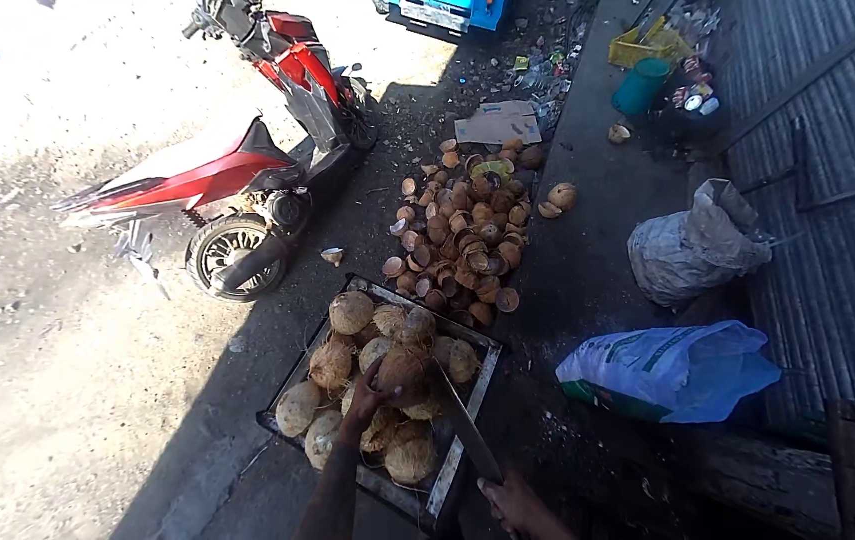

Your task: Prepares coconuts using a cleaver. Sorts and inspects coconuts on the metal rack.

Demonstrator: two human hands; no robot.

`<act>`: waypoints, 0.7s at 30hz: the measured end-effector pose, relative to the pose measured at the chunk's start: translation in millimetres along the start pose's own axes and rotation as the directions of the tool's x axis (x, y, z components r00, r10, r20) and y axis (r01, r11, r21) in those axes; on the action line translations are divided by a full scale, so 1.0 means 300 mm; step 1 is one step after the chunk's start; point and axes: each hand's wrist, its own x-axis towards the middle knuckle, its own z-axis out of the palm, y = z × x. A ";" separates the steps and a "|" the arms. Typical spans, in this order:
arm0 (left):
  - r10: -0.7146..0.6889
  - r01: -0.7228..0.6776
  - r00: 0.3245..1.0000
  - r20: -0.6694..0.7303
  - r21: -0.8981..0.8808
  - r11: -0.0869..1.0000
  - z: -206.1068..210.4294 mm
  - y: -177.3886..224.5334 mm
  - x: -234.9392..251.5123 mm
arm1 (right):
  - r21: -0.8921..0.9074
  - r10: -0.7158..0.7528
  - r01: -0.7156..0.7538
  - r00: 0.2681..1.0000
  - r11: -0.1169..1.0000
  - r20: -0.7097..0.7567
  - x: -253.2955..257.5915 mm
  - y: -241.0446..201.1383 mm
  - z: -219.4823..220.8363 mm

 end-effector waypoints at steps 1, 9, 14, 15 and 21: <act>0.004 -0.004 1.000 0.003 -0.005 1.000 -0.003 -0.001 0.000 | -0.044 0.002 -0.002 1.000 0.999 -0.010 0.008 0.007 -0.001; -0.041 0.044 0.998 0.046 -0.059 0.997 -0.001 0.008 -0.009 | -0.117 -0.038 0.032 0.998 0.993 -0.050 0.196 -0.080 0.087; -0.074 0.078 0.997 -0.025 0.231 0.970 0.074 0.050 0.034 | 0.260 0.009 -0.103 0.941 0.960 0.338 0.250 -0.082 -0.008; -0.035 0.058 0.996 -0.077 0.309 0.949 0.098 0.038 0.052 | 0.319 -0.008 -0.137 0.911 0.938 0.413 0.265 -0.065 -0.017; -0.038 0.042 0.999 -0.022 0.260 0.965 0.073 0.022 0.091 | 0.466 -0.213 -0.191 0.700 0.864 0.681 0.327 0.032 -0.055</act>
